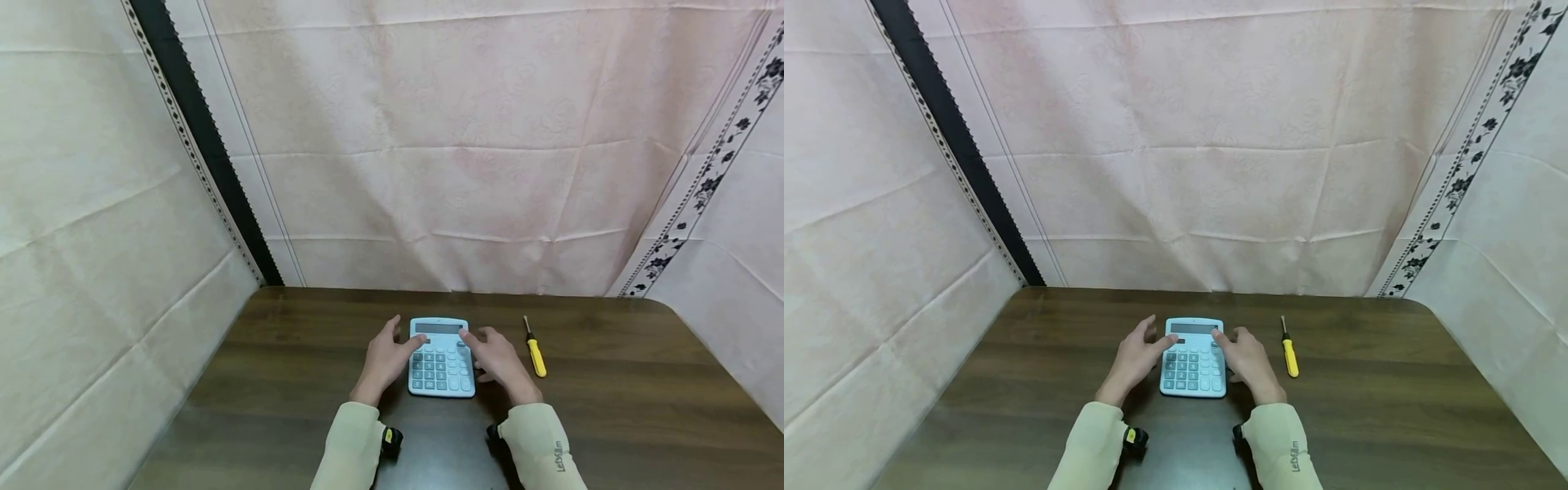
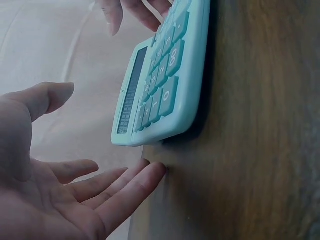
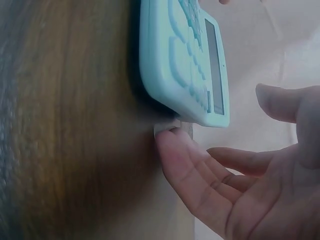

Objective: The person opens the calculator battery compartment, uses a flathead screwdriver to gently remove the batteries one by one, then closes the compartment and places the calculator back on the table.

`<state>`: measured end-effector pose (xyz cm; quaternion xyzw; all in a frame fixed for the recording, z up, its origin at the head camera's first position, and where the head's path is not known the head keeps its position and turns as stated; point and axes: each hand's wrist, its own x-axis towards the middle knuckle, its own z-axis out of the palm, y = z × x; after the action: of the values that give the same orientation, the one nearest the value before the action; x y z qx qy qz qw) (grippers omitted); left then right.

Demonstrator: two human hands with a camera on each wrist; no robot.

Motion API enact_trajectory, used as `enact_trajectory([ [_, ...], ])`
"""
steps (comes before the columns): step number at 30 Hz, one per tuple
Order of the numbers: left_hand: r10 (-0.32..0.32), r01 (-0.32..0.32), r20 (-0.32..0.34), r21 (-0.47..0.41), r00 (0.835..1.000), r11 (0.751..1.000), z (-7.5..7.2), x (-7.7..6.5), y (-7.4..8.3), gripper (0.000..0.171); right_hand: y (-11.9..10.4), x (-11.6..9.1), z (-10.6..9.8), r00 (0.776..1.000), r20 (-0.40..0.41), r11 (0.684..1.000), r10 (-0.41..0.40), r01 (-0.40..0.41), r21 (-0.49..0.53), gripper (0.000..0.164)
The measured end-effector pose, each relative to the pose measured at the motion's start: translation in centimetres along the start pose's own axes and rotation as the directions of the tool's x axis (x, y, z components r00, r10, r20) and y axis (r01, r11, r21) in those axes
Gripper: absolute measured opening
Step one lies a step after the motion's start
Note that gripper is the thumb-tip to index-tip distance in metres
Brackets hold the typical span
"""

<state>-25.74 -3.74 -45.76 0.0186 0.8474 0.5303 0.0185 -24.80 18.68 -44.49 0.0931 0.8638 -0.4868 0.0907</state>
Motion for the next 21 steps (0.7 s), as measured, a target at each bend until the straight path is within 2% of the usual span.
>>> enact_trajectory([
  [6, 0.018, -0.018, 0.006, 0.009, 1.0, 1.0, 0.1, -0.1, -0.2, 0.081, -0.1, 0.0, 0.1, 1.0, 0.01, 1.0, 0.005, -0.005, 0.002, 0.073],
  [9, 0.011, -0.011, 0.01, -0.015, 1.0, 1.0, 0.1, -0.3, -0.5, 0.08, 0.0, 0.1, 0.2, 1.0, 0.009, 1.0, 0.022, -0.022, 0.005, 0.071],
  [16, -0.03, 0.035, 0.042, -0.119, 0.999, 0.992, -0.2, -0.4, -1.0, 0.075, 0.0, 0.1, 0.5, 0.999, 0.013, 0.999, 0.037, -0.037, 0.02, 0.064],
  [21, -0.068, 0.077, 0.045, -0.221, 0.997, 0.972, 0.0, -0.2, -1.3, 0.068, 0.2, 0.5, 0.6, 0.999, 0.02, 0.998, 0.047, -0.047, 0.03, 0.061],
])
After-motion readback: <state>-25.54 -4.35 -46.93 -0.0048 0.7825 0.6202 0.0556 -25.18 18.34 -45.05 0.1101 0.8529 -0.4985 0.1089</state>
